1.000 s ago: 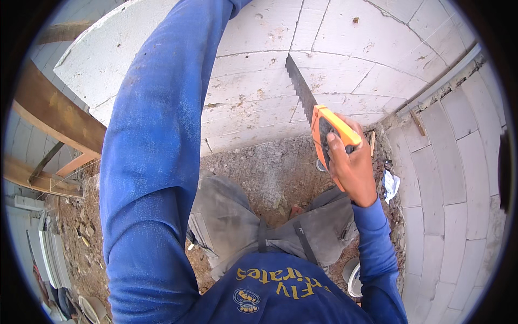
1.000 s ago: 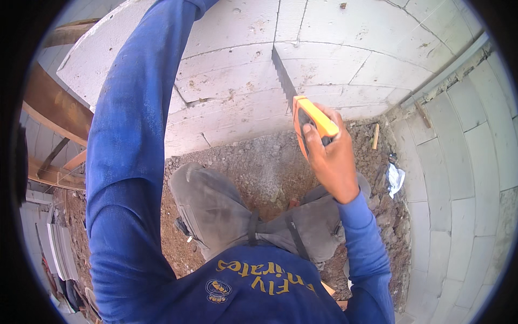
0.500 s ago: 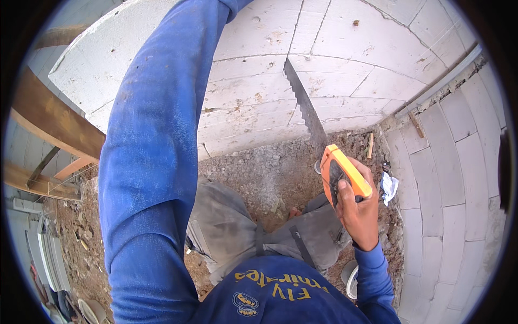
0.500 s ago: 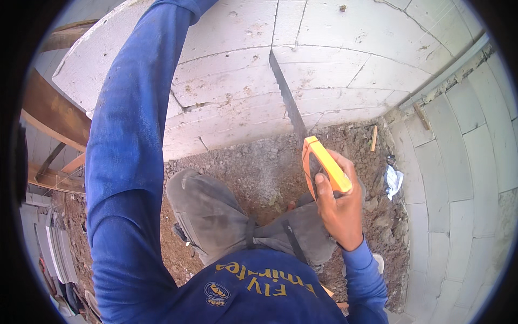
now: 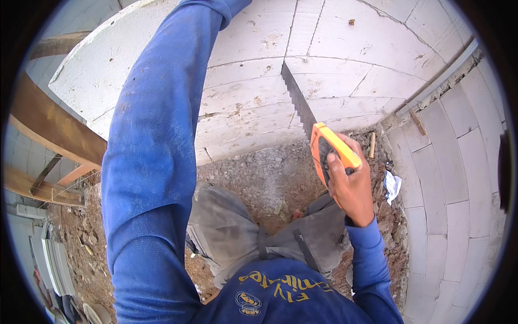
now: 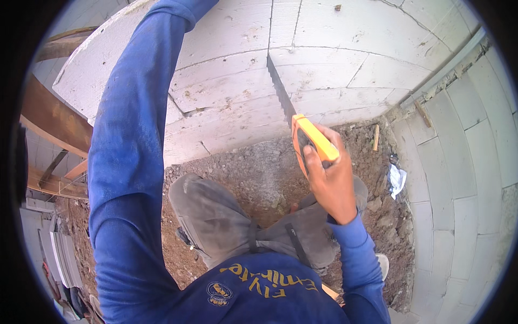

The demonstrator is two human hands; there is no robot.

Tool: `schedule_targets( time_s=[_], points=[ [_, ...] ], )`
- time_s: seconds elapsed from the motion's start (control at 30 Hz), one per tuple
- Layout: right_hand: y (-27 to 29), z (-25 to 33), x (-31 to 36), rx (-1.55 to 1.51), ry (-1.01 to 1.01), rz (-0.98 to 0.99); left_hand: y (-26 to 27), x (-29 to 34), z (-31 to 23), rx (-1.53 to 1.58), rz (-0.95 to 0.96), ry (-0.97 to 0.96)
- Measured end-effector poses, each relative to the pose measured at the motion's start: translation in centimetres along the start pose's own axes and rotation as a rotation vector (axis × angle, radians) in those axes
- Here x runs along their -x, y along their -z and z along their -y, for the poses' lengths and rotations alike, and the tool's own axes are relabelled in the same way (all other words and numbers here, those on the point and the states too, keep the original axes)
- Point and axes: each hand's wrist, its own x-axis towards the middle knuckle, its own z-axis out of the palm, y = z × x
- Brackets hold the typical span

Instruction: The person saws a concrete block with a hand saw and then moves a cut piece aside.

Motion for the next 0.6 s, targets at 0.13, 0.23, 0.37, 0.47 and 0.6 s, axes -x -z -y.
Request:
schedule_targets(
  time_s=[0.13,0.23,0.37,0.47,0.6],
  points=[
    [-0.6,0.4,-3.8,-0.073,-0.029,0.016,-0.7,0.0,-0.4,0.009,0.014,-0.007],
    [1.5,1.6,1.0,-0.036,-0.035,0.060,-0.1,0.7,1.0,-0.026,0.008,0.029],
    [2.0,2.1,-0.5,-0.009,-0.119,0.088,-0.1,0.4,0.2,-0.022,-0.001,0.030],
    [0.9,2.7,-6.1,-0.067,-0.308,0.121,-0.6,-0.4,-1.3,0.018,-0.004,0.003],
    [0.9,2.4,-3.7,-0.034,-0.094,0.073,-0.3,0.3,-0.1,0.006,0.001,0.018]
  ],
)
